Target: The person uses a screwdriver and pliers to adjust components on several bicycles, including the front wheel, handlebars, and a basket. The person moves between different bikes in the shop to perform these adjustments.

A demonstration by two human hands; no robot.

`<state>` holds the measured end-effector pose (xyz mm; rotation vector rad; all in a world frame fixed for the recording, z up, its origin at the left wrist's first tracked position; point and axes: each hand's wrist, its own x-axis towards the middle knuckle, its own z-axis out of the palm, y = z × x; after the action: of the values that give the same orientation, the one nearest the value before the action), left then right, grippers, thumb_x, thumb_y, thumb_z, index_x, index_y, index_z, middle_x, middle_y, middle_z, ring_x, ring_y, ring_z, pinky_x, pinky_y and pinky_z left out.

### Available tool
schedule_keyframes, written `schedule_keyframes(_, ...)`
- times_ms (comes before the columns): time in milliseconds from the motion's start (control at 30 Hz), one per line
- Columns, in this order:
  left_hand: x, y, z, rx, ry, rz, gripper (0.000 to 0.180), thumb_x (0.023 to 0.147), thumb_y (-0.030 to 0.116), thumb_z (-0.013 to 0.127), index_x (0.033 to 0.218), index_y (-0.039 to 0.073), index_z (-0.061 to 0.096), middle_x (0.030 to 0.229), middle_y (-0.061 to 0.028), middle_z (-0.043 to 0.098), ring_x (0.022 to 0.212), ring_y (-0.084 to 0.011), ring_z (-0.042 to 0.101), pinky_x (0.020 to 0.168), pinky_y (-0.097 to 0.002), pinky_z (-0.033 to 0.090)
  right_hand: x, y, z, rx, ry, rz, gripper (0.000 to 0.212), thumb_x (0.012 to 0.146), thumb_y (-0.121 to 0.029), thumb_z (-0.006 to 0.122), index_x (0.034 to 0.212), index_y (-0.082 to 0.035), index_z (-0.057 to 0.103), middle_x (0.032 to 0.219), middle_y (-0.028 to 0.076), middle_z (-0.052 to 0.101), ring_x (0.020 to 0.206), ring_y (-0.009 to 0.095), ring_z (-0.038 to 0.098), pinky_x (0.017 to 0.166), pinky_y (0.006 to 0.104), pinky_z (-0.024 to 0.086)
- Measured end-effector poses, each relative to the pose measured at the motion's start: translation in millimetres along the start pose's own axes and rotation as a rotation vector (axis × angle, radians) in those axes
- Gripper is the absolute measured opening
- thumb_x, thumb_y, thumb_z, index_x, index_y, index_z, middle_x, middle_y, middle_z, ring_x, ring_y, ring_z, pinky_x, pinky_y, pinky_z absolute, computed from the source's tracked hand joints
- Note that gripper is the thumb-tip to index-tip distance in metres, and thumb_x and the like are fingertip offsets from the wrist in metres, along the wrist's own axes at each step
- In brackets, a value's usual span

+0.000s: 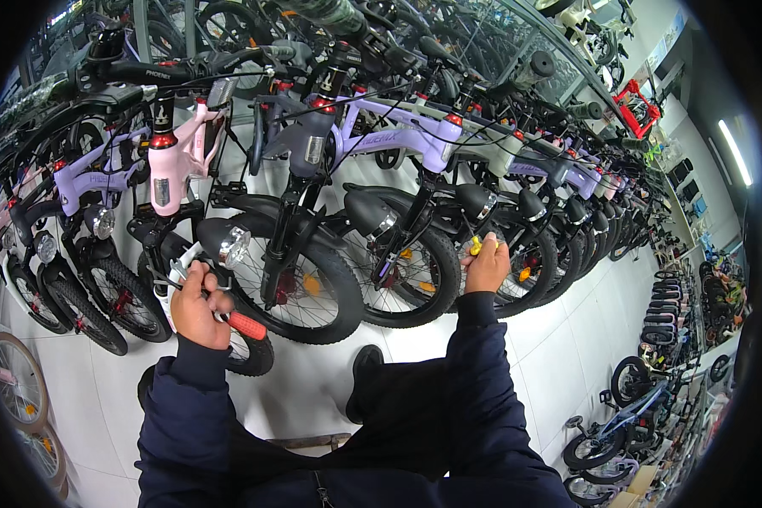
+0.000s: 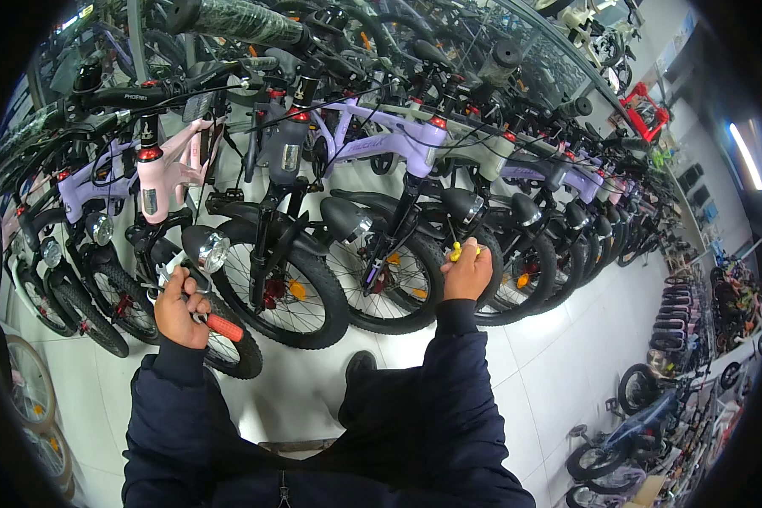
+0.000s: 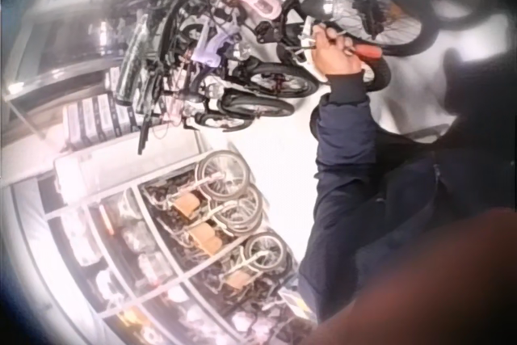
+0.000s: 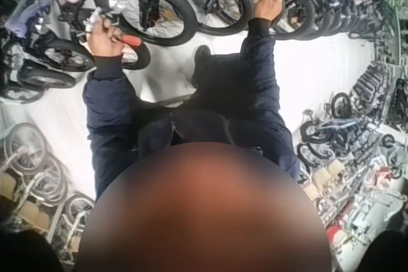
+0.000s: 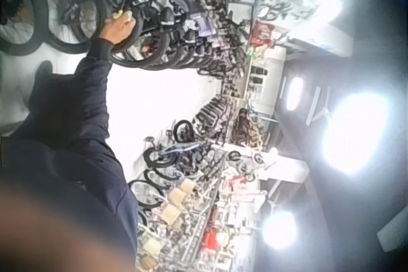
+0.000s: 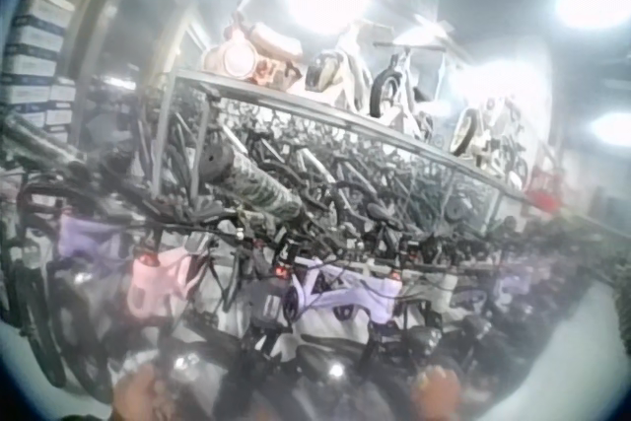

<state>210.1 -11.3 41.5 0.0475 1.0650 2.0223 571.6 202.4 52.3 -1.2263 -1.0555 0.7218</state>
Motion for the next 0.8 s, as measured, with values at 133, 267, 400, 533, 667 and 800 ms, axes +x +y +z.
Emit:
schedule_keyframes(133, -0.5, -0.7, 1.8, 0.007, 0.017, -0.002, 0.017, 0.096, 0.025, 0.057, 0.094, 0.009, 0.055, 0.07, 0.0032, 0.048, 0.052, -0.0072, 0.034, 0.049, -0.0244, 0.033, 5.4, 3.9, 2.6, 0.003, 0.018, 0.024, 0.027, 0.099, -0.027, 0.049, 0.088, -0.002, 0.051, 0.063, 0.008, 0.06, 0.04, 0.01, 0.05, 0.04, 0.0217, 0.035)
schedule_keyframes(267, -1.2, -1.5, 2.9, 0.016, 0.021, -0.009, 0.016, 0.096, 0.025, 0.058, 0.093, 0.01, 0.055, 0.069, 0.0035, 0.048, 0.052, -0.0068, 0.035, 0.049, -0.0238, 0.033, 7.9, 7.2, 2.5, -0.013, 0.018, 0.02, 0.028, 0.099, -0.027, 0.048, 0.089, -0.002, 0.051, 0.065, 0.009, 0.062, 0.041, 0.01, 0.05, 0.04, 0.0221, 0.036)
schedule_keyframes(400, -0.6, -2.1, 1.6, 0.013, 0.004, -0.02, 0.015, 0.095, 0.025, 0.058, 0.092, 0.011, 0.054, 0.069, 0.0035, 0.049, 0.051, -0.0065, 0.035, 0.047, -0.0226, 0.031, 8.4, 8.7, 2.4, -0.046, 0.008, 0.005, 0.028, 0.099, -0.03, 0.047, 0.088, -0.004, 0.05, 0.065, 0.008, 0.061, 0.042, 0.01, 0.051, 0.039, 0.0221, 0.037)
schedule_keyframes(533, 0.0, -3.3, 0.6, 0.014, 0.006, -0.016, 0.014, 0.095, 0.024, 0.058, 0.092, 0.011, 0.054, 0.069, 0.0033, 0.049, 0.051, -0.0065, 0.035, 0.046, -0.0222, 0.031, 8.1, 7.7, 3.3, -0.044, 0.017, 0.012, 0.029, 0.099, -0.028, 0.048, 0.089, -0.001, 0.053, 0.065, 0.009, 0.062, 0.041, 0.011, 0.052, 0.04, 0.0232, 0.037)
schedule_keyframes(667, 0.1, -3.4, 0.8, 0.012, 0.022, -0.023, 0.013, 0.095, 0.023, 0.057, 0.092, 0.011, 0.054, 0.069, 0.0031, 0.049, 0.051, -0.0067, 0.035, 0.046, -0.0224, 0.031, 7.7, 7.0, 4.1, -0.063, 0.036, 0.017, 0.03, 0.098, -0.028, 0.049, 0.089, 0.0, 0.053, 0.065, 0.01, 0.063, 0.042, 0.011, 0.053, 0.04, 0.0236, 0.037)
schedule_keyframes(800, -0.3, -3.8, 1.1, 0.023, 0.015, -0.015, 0.012, 0.095, 0.022, 0.057, 0.092, 0.011, 0.054, 0.069, 0.0029, 0.049, 0.051, -0.0068, 0.035, 0.046, -0.0224, 0.031, 7.2, 9.8, 5.4, -0.124, 0.03, -0.012, 0.031, 0.098, -0.028, 0.05, 0.088, 0.0, 0.054, 0.066, 0.009, 0.063, 0.043, 0.011, 0.054, 0.042, 0.0237, 0.04)
